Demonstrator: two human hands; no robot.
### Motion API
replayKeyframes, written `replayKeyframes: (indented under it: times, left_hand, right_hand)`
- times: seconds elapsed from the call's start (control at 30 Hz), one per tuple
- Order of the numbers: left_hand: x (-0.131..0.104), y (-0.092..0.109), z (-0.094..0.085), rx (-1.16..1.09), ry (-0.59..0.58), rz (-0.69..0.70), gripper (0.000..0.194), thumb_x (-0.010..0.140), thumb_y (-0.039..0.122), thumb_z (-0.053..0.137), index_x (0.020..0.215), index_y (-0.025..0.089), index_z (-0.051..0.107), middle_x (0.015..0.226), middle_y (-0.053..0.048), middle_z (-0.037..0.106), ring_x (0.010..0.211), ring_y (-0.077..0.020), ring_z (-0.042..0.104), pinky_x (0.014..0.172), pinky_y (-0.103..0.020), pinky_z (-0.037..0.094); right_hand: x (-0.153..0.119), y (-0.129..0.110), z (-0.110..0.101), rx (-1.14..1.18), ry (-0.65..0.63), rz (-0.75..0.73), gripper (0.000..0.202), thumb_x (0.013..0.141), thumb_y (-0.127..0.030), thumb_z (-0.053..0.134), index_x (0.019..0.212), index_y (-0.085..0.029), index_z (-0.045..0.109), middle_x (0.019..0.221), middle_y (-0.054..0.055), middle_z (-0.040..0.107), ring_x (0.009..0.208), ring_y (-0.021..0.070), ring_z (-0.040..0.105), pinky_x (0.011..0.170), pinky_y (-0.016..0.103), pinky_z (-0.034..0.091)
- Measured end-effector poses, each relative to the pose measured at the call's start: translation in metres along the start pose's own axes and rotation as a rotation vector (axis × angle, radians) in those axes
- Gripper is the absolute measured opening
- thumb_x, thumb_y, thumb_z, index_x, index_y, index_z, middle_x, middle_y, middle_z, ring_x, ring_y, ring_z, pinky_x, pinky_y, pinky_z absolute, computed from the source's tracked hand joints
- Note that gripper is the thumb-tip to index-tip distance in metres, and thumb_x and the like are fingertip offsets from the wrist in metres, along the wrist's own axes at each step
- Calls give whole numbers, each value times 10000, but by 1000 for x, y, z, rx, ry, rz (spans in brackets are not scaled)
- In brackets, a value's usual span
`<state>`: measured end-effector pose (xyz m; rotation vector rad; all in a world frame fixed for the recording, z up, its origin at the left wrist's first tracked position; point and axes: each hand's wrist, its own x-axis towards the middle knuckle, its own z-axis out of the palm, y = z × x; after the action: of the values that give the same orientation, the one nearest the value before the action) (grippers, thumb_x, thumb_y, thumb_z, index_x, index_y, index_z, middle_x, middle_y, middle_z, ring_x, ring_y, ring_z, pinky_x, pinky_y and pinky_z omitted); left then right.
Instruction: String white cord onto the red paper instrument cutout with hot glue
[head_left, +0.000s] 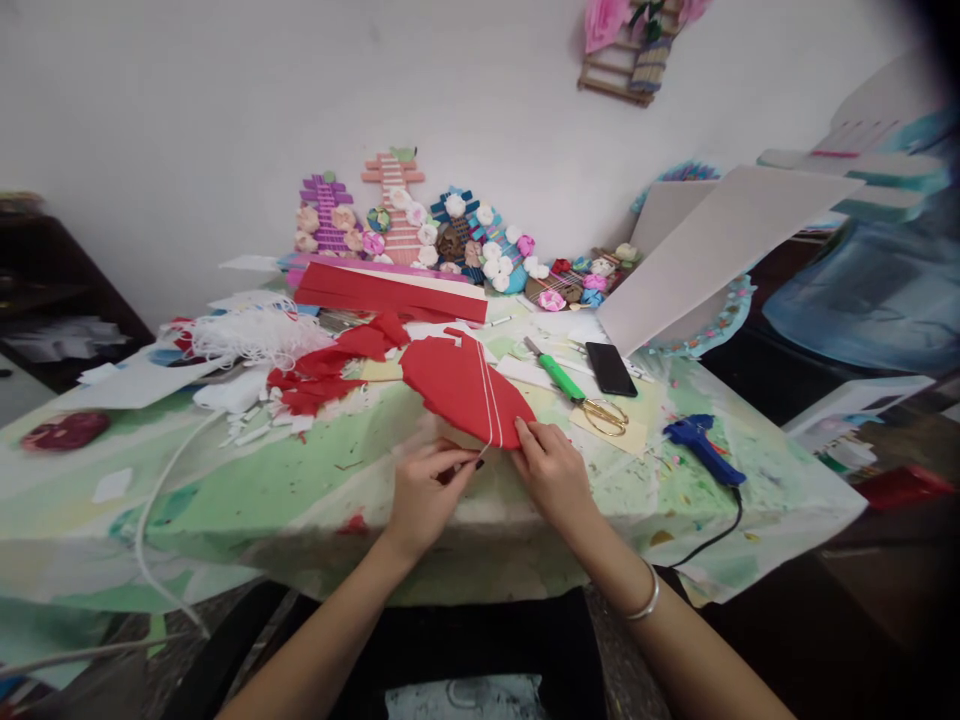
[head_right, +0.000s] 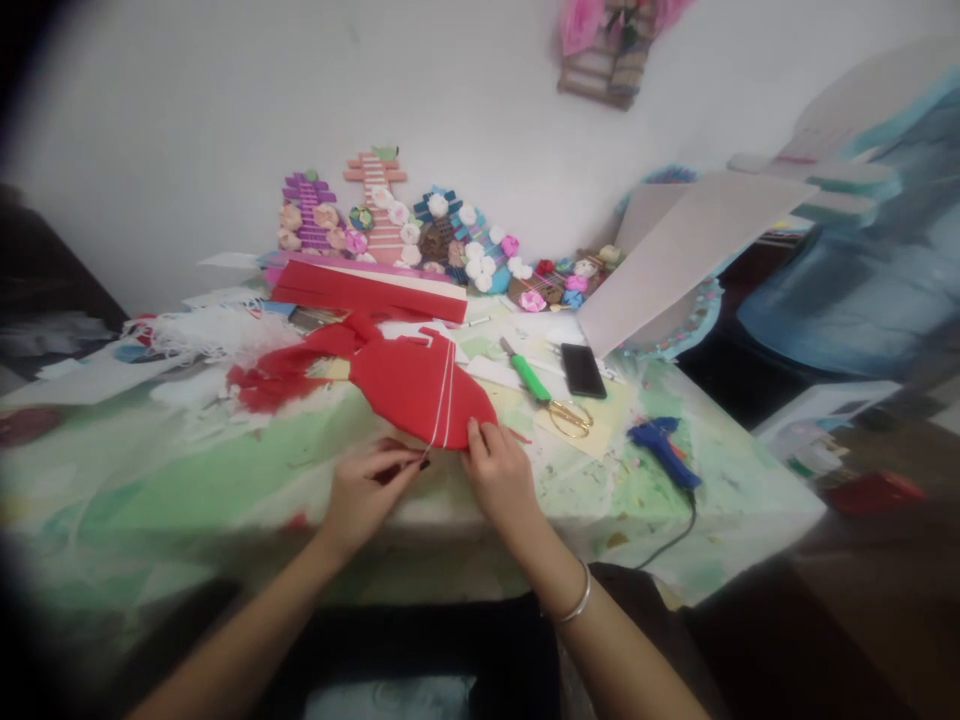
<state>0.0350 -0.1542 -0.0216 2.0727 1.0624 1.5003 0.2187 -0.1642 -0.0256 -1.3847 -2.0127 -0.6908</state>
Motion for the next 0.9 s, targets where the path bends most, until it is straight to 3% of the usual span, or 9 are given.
replayKeyframes:
  times: [0.2,0.37,0.63,0.9]
  left_hand:
    - [30,19,-19,-72,43,202,109,779,86,651,801,156,732,737,-42,681,650,-107,626,544,-178,480]
    - [47,40,-27,-75,120,340,90,766,96,679,798,165,727,717,-27,668,621,-88,600,513,-158,467]
    - [46,68,-33,-97,151,458,118,737,48,695,794,150,712,727,-21,665,630,-77,596,541,-147,484]
    - [45,76,-34,-97,120,467,115,753,58,682,818,149,709,760,-33,677,664,-93,621,524,-154,476]
  right_hand:
    - [14,-10,-20,211,107,120,259,904,-181,490,1086,-82,646,867,126,672,792,213,613,699,315,495]
    - [28,-28,-39,401,158,249,177,881,-167,525,913,-126,695,750,63,657,630,145,590,604,258,446]
    - [34,-43,-50,499,222,302,184,869,-146,537,734,-143,662,655,23,600,570,105,533,553,220,402]
    - [32,-44,-44,482,215,291,160,853,-126,529,768,-137,663,642,18,580,556,106,506,552,219,396]
